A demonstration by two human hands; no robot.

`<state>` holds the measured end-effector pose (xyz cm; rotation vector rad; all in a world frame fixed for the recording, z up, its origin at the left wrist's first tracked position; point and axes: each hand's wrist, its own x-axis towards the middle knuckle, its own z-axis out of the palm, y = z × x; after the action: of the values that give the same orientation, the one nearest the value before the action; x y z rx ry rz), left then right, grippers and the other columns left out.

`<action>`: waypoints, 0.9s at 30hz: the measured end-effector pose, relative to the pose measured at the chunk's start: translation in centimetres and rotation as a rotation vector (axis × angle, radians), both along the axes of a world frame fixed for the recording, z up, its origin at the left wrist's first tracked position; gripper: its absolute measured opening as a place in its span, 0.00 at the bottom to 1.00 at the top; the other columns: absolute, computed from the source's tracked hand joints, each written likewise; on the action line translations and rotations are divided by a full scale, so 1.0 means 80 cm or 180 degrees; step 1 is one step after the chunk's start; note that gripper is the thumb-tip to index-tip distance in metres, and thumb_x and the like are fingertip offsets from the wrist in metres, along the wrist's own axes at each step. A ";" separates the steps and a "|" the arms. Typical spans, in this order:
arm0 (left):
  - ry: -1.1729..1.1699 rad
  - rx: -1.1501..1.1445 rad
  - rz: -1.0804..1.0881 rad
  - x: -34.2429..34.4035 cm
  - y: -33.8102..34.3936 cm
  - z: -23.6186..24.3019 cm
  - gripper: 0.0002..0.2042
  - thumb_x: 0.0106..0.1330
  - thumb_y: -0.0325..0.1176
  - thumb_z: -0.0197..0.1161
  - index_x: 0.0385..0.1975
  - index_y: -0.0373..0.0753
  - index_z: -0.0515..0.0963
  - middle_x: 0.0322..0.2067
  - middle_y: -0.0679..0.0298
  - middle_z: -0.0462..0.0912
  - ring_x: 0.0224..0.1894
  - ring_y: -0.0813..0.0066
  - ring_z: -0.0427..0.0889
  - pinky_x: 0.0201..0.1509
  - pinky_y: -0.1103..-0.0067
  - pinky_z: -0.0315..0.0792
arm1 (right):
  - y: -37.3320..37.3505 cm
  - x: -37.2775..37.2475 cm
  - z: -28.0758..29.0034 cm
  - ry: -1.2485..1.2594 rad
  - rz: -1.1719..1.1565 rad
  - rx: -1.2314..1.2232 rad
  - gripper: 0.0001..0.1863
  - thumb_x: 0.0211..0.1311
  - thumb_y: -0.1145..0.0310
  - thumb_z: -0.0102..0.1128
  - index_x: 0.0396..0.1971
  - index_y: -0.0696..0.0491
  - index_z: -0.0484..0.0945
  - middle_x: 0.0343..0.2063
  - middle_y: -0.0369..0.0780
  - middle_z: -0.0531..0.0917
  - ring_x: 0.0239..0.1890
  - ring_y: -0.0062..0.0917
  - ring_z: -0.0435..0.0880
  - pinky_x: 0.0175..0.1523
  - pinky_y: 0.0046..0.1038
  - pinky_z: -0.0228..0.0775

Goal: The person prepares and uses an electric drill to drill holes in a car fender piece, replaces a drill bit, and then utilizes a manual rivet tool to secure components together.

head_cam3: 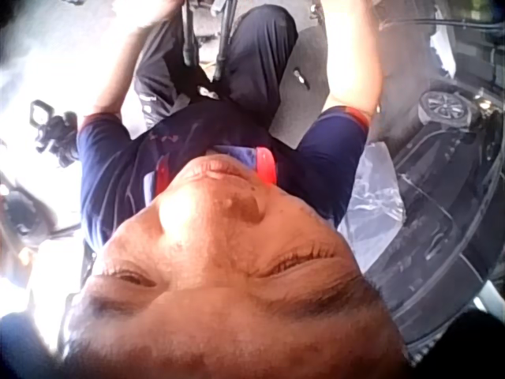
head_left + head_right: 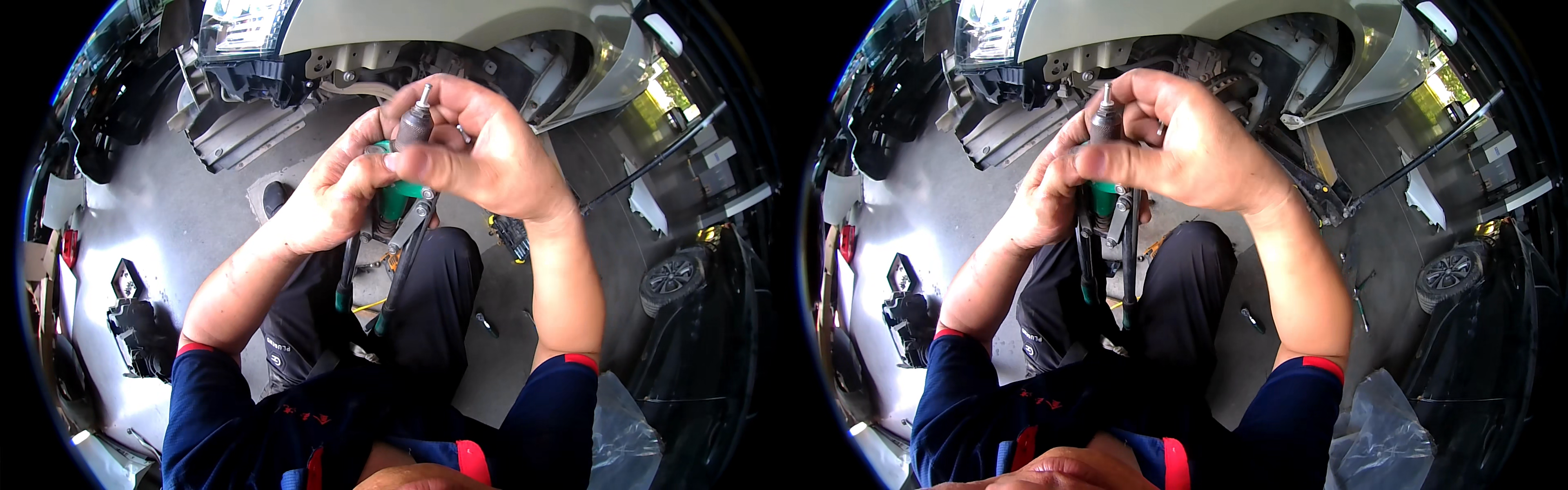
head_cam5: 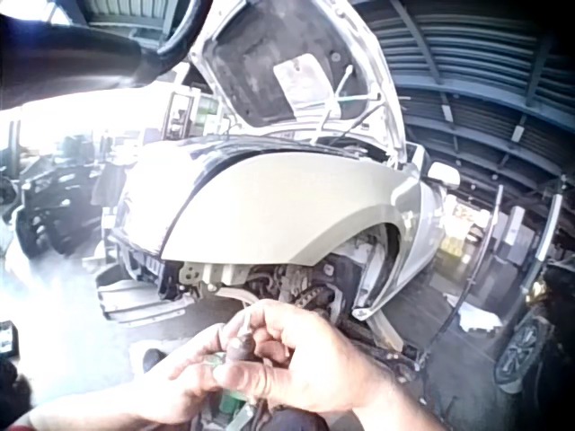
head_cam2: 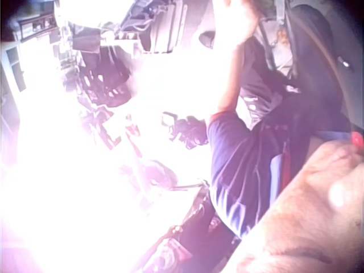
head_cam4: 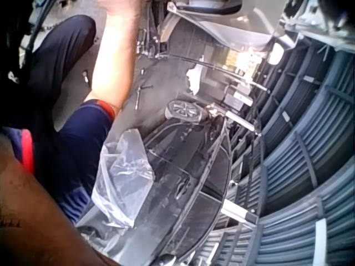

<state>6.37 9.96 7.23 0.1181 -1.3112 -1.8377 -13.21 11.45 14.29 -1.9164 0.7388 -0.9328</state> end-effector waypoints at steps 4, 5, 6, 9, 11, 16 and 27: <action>-0.0597 -0.0276 0.0106 0.003 -0.008 -0.003 0.35 0.70 0.49 0.59 0.70 0.34 0.59 0.47 0.48 0.80 0.35 0.57 0.88 0.42 0.68 0.84 | -0.003 0.007 -0.008 -0.0722 -0.0050 0.0201 0.12 0.70 0.63 0.70 0.42 0.56 0.82 0.32 0.31 0.85 0.36 0.09 0.79 0.43 0.17 0.74; -0.0448 -0.0194 0.0097 0.002 -0.007 -0.005 0.24 0.73 0.41 0.55 0.64 0.34 0.64 0.45 0.53 0.80 0.39 0.63 0.87 0.46 0.71 0.82 | -0.006 0.005 -0.008 -0.0641 0.0021 0.0129 0.11 0.70 0.64 0.70 0.42 0.57 0.83 0.33 0.31 0.85 0.37 0.10 0.80 0.44 0.17 0.74; -0.0298 -0.0109 0.0097 0.002 -0.006 -0.006 0.15 0.76 0.33 0.52 0.57 0.35 0.69 0.42 0.58 0.80 0.42 0.69 0.85 0.50 0.74 0.79 | -0.009 0.003 -0.008 -0.0557 0.0100 0.0059 0.11 0.70 0.65 0.69 0.42 0.57 0.83 0.33 0.31 0.85 0.39 0.11 0.81 0.45 0.18 0.75; -0.0139 -0.0020 -0.0140 0.004 0.003 0.000 0.17 0.75 0.32 0.52 0.61 0.35 0.68 0.43 0.58 0.80 0.43 0.70 0.84 0.52 0.74 0.79 | -0.017 -0.003 -0.008 -0.0672 0.0519 0.0078 0.10 0.70 0.67 0.68 0.44 0.58 0.84 0.37 0.33 0.87 0.43 0.14 0.83 0.50 0.20 0.76; -0.0108 -0.0100 -0.0120 0.002 0.003 -0.004 0.19 0.75 0.32 0.52 0.63 0.34 0.66 0.44 0.59 0.80 0.44 0.70 0.83 0.54 0.74 0.78 | -0.019 -0.007 -0.008 -0.0693 0.0676 0.0078 0.12 0.70 0.68 0.69 0.46 0.58 0.85 0.39 0.34 0.88 0.44 0.16 0.84 0.53 0.21 0.77; -0.0062 -0.0131 -0.0290 0.002 0.006 -0.002 0.21 0.74 0.32 0.54 0.65 0.34 0.65 0.47 0.58 0.79 0.48 0.71 0.82 0.56 0.73 0.78 | -0.024 -0.016 -0.007 -0.0798 0.1025 0.0258 0.16 0.67 0.67 0.71 0.49 0.59 0.85 0.43 0.38 0.89 0.49 0.22 0.86 0.59 0.25 0.76; 0.0119 0.0225 -0.0174 -0.002 0.002 -0.009 0.21 0.76 0.32 0.52 0.67 0.35 0.65 0.48 0.55 0.79 0.44 0.62 0.86 0.50 0.66 0.84 | -0.008 -0.003 -0.004 -0.0569 0.0503 0.0193 0.19 0.70 0.61 0.70 0.49 0.61 0.81 0.39 0.34 0.87 0.44 0.15 0.84 0.53 0.20 0.76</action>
<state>6.24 10.15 6.49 0.0859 -1.2349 -1.9241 -13.44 10.78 13.94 -1.7834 0.4977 -0.9570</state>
